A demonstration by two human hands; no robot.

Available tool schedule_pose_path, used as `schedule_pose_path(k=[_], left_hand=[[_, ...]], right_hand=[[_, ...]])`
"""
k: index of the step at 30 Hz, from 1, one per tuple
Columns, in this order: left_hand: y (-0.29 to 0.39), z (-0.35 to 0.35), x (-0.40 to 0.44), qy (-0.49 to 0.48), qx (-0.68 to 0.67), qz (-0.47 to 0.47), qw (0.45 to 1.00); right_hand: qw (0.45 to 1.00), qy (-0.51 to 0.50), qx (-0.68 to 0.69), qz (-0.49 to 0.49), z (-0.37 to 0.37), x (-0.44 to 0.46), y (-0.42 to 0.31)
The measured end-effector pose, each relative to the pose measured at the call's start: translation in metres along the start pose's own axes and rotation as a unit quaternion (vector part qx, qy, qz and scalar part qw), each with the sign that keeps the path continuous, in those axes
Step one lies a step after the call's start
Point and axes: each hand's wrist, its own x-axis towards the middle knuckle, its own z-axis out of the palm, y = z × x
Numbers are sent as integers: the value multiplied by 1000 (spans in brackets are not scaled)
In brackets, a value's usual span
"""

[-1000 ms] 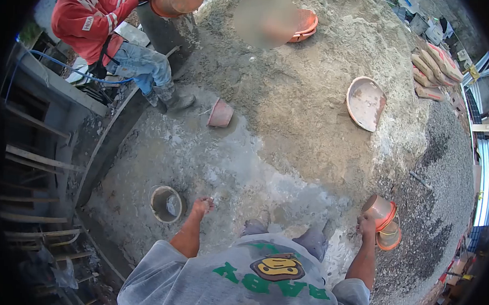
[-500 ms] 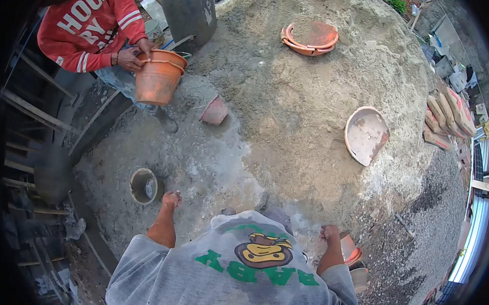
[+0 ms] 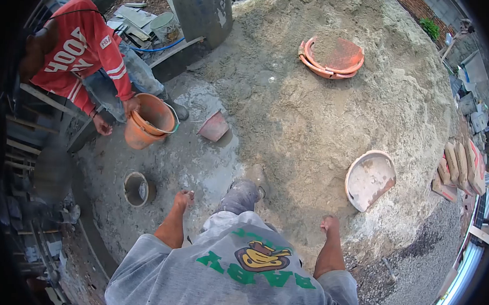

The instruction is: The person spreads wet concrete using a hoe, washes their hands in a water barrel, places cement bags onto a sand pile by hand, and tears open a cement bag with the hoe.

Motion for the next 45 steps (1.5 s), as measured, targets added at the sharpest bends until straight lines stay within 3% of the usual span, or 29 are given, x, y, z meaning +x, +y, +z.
schedule_pose_path(k=[4,7,9,11,13,14,16,19,22,25,27,31,32,35,36,38,42,45], left_hand=[[-4,21,98,31,163,-47,985],[119,49,114,-35,128,-34,991],[214,60,112,-9,102,81,991],[303,67,117,-4,57,131,990],[354,72,151,15,26,226,974],[380,71,157,18,-2,223,975],[428,75,160,20,-65,194,979],[446,80,168,6,-229,21,973],[420,78,197,54,-179,-98,978],[465,57,204,85,-150,-175,969],[518,44,226,142,-199,-103,964],[668,20,252,188,-222,37,956],[712,15,261,197,-194,69,958],[845,1,276,230,-117,188,948],[888,-3,280,234,-90,223,942],[964,-11,309,246,-66,288,923],[1116,-34,389,275,-11,415,867],[1204,-44,479,254,58,408,875]], right_hand=[[999,-35,15,7,13,-7,-69],[998,-40,39,5,-1,24,-116],[999,-21,39,17,-5,34,-145],[999,22,35,7,-10,16,-210],[1000,5,15,-2,-15,42,-245],[1000,1,-14,-10,-18,55,-261],[1000,1,-14,-9,-22,82,-323],[995,-19,-102,-12,-17,111,-412],[986,-12,-163,41,-2,146,-510],[977,-8,-211,11,29,166,-650],[970,-30,-236,-49,66,175,-754],[916,-59,-263,-299,162,215,-946],[934,-71,-209,-279,198,156,-1002],[871,-128,-236,-412,290,125,-1110],[870,-152,-236,-406,316,71,-1144],[801,-146,-265,-516,388,97,-1201],[726,-178,-297,-594,475,-10,-1317],[652,-154,-335,-662,564,-25,-1414]])
